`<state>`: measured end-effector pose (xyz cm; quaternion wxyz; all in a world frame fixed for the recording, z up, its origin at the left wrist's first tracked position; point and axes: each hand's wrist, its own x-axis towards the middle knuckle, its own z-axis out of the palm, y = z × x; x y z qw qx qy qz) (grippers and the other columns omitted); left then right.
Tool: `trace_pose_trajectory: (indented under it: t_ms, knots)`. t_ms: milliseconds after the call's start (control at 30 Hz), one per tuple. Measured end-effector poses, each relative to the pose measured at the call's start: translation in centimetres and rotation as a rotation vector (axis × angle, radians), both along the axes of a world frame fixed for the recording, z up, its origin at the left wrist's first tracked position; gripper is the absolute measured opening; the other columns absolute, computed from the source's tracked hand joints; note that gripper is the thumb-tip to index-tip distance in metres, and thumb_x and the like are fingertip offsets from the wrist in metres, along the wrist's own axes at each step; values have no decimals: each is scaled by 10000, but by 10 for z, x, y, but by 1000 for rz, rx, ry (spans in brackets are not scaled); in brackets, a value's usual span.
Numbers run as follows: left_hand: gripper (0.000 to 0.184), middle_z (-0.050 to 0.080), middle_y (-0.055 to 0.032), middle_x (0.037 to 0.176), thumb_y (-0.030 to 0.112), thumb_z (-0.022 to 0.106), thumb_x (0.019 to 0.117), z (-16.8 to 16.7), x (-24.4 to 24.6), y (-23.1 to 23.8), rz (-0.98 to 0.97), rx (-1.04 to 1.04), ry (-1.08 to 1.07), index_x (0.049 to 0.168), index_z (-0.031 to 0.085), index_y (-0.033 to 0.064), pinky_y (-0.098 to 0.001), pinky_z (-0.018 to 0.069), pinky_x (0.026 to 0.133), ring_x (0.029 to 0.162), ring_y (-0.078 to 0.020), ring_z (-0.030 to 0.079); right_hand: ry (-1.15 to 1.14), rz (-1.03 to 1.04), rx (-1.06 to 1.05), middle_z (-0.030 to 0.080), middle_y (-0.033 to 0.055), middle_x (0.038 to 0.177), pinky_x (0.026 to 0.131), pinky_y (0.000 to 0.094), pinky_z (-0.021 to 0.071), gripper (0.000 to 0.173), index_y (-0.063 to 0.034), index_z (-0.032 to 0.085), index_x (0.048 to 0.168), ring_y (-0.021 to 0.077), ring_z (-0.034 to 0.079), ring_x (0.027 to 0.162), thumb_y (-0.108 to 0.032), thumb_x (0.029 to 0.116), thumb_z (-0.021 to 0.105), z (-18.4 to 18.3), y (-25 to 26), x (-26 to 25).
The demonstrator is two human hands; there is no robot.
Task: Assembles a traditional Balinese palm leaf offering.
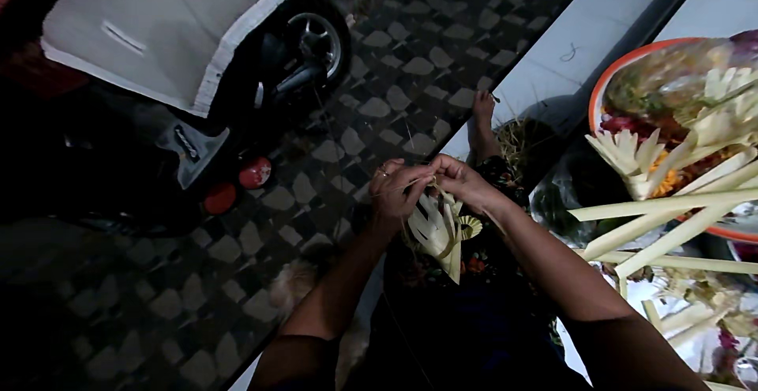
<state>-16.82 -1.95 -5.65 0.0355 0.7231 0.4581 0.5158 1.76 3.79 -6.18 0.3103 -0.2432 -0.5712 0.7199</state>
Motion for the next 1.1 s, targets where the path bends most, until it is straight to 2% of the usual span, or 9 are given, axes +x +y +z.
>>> trace_pose_trajectory:
  t_ms: [167, 300, 467, 667, 833, 900, 967, 1033, 1100]
  knots:
    - [129, 768, -6, 1015, 151, 731, 949, -3, 0, 0, -4, -27, -46, 1059, 727, 85, -387, 448, 1091, 999, -118, 691, -234, -166, 374, 704, 48, 1023, 675, 285, 540, 119, -60, 627, 1007, 91, 641, 787, -87, 894, 654, 9, 4, -2]
    - [146, 780, -24, 1008, 158, 722, 955, -5, 2, 3, -13, -35, -102, 1070, 726, 67, -405, 471, 1097, 986, -108, 725, -143, -222, 316, 621, 18, 832, 572, 214, 455, 140, -49, 590, 1030, 46, 525, 633, -41, 901, 644, 7, 4, -5]
    - [222, 766, -84, 1020, 37, 707, 937, -1, 4, -1, -123, -168, -225, 1141, 665, -39, -323, 605, 913, 961, -131, 736, 0, -56, 95, 636, -16, 949, 806, 239, 525, 167, -91, 483, 1093, 37, 616, 871, -24, 945, 524, 4, 17, 10]
    - [243, 749, -81, 1048, 28, 676, 960, 1, 10, -4, -158, -265, -256, 1190, 646, -42, -273, 601, 871, 965, -102, 718, 29, 225, -114, 507, -90, 728, 537, 172, 366, 174, -166, 497, 1095, -4, 431, 579, -95, 944, 448, 13, 24, 28]
    - [273, 746, -74, 1030, 26, 668, 965, -6, 5, 0, -161, -231, -287, 1228, 629, -39, -274, 619, 792, 898, -109, 721, 48, -38, -111, 453, -135, 635, 514, 185, 387, 155, -231, 552, 1022, -6, 405, 519, -156, 936, 446, 19, 47, 60]
    - [273, 744, -77, 1024, 31, 660, 972, -6, 3, -1, -148, -241, -280, 1232, 623, -45, -274, 617, 785, 882, -108, 720, 11, -400, -57, 534, -110, 732, 535, 187, 421, 145, -195, 546, 1036, 3, 458, 570, -126, 976, 433, 21, 60, 75]
    - [274, 740, -74, 1029, 33, 654, 976, -6, 3, -3, -143, -259, -292, 1237, 623, -42, -278, 616, 785, 883, -106, 717, -96, -646, 124, 645, -27, 1035, 674, 216, 489, 185, -94, 570, 1193, 39, 568, 756, -105, 1039, 468, 30, 62, 87]
    - [277, 738, -75, 1037, 32, 656, 974, -7, 3, -3, -137, -272, -298, 1240, 621, -38, -283, 621, 785, 886, -107, 718, -204, -682, 290, 652, 38, 1206, 749, 256, 508, 245, -50, 585, 1231, 71, 602, 852, -84, 1028, 454, 45, 48, 87]
    - [285, 739, -79, 1042, 26, 661, 969, -8, 3, -3, -140, -280, -303, 1243, 622, -43, -279, 622, 783, 887, -105, 719, -307, -542, 393, 680, 53, 1178, 702, 275, 535, 244, -40, 640, 1215, 75, 618, 797, -95, 1040, 480, 54, 27, 74]
